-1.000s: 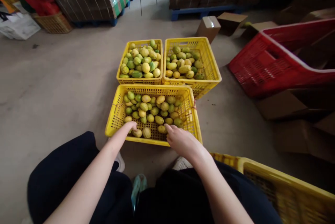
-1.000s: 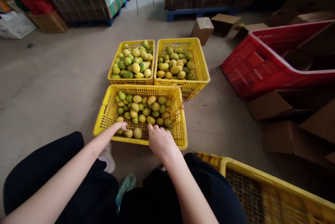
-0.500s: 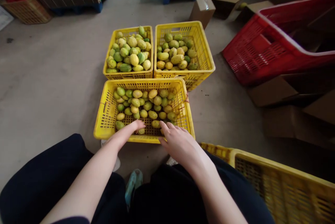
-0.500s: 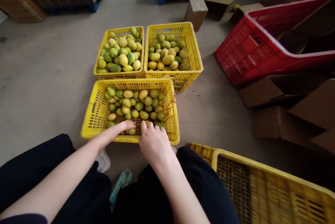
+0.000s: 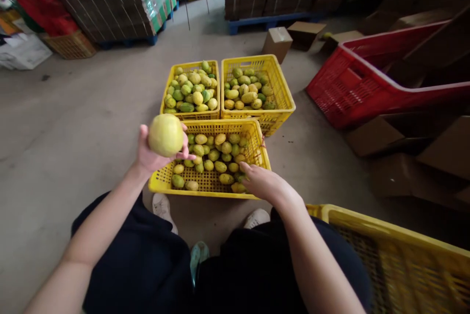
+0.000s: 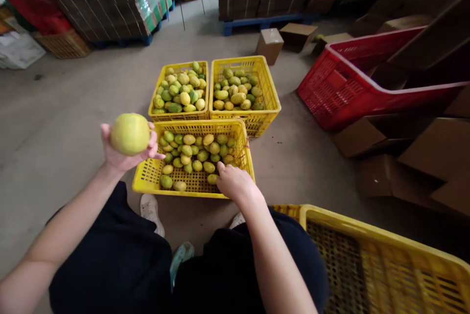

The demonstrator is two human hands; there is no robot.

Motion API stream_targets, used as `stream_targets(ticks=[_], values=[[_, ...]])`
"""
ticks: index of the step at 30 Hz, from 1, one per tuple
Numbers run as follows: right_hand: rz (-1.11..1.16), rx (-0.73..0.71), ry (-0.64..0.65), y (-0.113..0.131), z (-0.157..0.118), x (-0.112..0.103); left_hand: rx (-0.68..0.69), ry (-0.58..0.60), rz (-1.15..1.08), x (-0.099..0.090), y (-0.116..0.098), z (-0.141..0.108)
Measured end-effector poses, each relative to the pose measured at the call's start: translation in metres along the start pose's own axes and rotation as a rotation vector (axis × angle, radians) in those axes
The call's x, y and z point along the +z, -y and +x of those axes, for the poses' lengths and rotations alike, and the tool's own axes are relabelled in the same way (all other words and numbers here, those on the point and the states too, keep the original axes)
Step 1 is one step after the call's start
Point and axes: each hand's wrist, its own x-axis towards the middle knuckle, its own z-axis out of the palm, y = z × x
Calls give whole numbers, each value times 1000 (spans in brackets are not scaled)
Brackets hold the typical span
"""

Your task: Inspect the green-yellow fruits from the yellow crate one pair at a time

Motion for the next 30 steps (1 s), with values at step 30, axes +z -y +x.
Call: stream_targets(ticks=[30], values=[[-193, 154, 7, -50, 161, 130, 33, -730, -958, 4, -8, -8]])
